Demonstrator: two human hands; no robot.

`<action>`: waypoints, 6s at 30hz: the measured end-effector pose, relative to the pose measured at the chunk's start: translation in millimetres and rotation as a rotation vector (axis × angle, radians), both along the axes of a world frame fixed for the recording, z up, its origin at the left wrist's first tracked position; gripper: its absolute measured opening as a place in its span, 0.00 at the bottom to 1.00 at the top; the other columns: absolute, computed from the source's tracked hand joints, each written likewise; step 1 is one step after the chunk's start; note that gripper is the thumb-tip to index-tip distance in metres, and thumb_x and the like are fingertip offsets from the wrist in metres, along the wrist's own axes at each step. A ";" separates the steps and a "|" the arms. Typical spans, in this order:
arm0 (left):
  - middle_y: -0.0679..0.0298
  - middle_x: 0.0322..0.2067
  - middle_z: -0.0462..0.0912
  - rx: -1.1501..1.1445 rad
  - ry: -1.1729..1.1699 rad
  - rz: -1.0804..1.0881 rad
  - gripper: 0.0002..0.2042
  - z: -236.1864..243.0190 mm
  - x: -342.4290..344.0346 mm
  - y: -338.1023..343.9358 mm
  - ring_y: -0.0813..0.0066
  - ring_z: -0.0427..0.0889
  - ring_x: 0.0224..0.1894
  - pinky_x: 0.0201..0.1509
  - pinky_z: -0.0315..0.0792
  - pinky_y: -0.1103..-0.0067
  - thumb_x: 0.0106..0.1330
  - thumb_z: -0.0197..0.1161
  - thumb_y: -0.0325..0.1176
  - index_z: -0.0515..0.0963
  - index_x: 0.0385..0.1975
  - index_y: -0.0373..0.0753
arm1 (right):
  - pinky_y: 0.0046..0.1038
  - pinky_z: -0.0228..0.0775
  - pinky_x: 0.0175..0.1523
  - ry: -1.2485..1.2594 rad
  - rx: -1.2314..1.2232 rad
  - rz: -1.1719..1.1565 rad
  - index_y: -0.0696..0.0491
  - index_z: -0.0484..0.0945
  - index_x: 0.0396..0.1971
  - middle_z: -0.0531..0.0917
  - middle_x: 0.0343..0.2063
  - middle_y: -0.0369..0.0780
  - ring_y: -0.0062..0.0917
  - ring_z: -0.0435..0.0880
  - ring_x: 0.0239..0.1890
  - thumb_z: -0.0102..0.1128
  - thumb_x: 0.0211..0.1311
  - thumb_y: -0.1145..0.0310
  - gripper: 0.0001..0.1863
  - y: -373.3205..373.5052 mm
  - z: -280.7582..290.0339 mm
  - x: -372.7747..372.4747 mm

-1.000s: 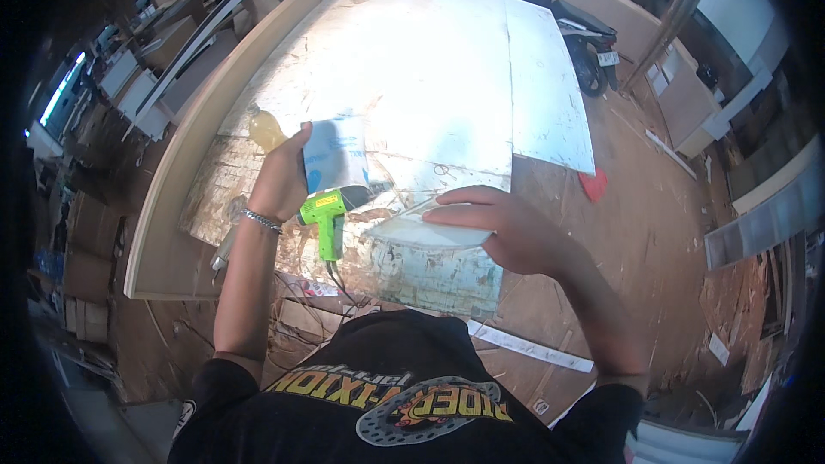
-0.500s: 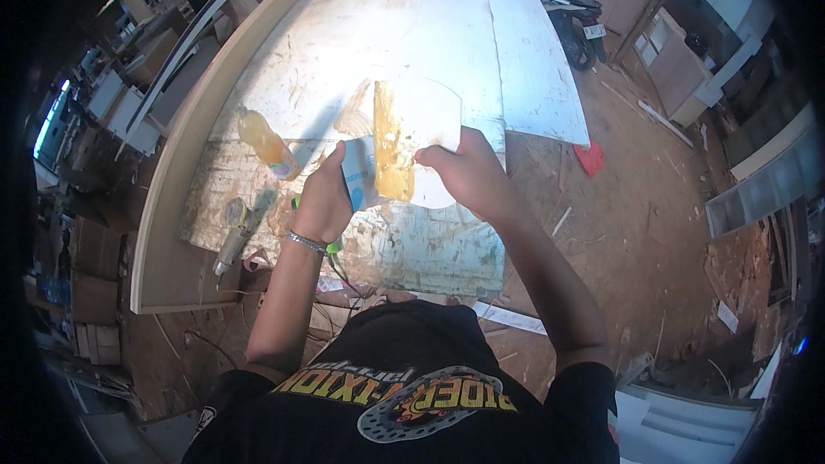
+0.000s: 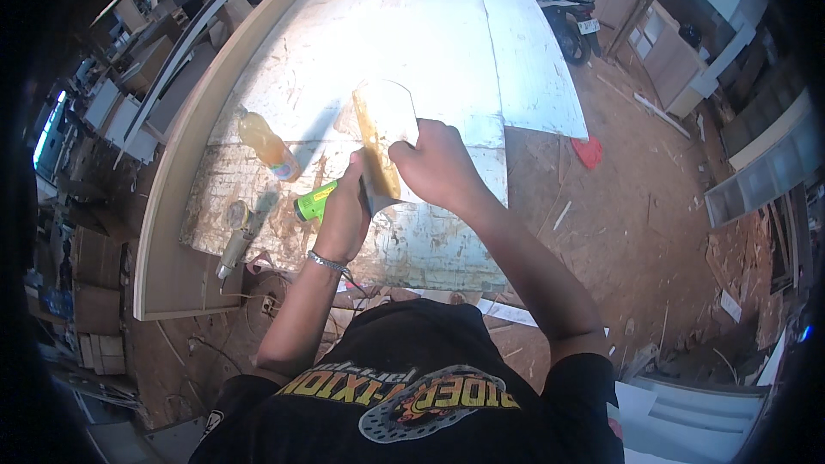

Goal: The person applies a liquid substance from a bottle onto a white plastic applicator and rubs it onto a wooden surface, then uses a heat gun to dry the area before sanding a small piece of wood with sandpaper.

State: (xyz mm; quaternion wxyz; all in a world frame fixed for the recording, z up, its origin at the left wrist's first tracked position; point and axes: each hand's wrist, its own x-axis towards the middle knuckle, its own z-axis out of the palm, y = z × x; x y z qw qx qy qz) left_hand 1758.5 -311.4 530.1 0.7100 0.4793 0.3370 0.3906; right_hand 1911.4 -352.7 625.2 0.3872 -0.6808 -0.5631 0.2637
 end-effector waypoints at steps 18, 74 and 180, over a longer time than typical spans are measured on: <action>0.54 0.64 0.68 -0.249 -0.383 -0.140 0.42 10.1 4.6 8.8 0.62 0.66 0.67 0.70 0.58 0.68 0.73 0.26 0.66 0.56 0.69 0.29 | 0.29 0.68 0.30 0.156 0.344 -0.005 0.65 0.79 0.35 0.81 0.18 0.43 0.25 0.77 0.20 0.58 0.56 0.66 0.15 -8.9 1.5 13.2; 0.50 0.58 0.73 -0.362 -0.174 -0.452 0.24 70.4 -17.1 61.8 0.61 0.77 0.58 0.63 0.72 0.66 0.77 0.45 0.42 0.63 0.63 0.28 | 0.37 0.75 0.55 -0.300 0.531 0.705 0.52 0.80 0.48 0.83 0.50 0.39 0.34 0.82 0.52 0.65 0.56 0.75 0.18 -48.5 51.8 73.0; 0.49 0.50 0.80 -0.041 0.609 -0.084 0.37 -64.1 -63.8 23.5 0.61 0.78 0.57 0.62 0.68 0.73 0.73 0.45 0.63 0.75 0.53 0.26 | 0.41 0.66 0.67 1.709 0.453 -0.007 0.57 0.64 0.65 0.75 0.60 0.43 0.35 0.74 0.63 0.54 0.68 0.67 0.26 -34.2 -92.3 80.3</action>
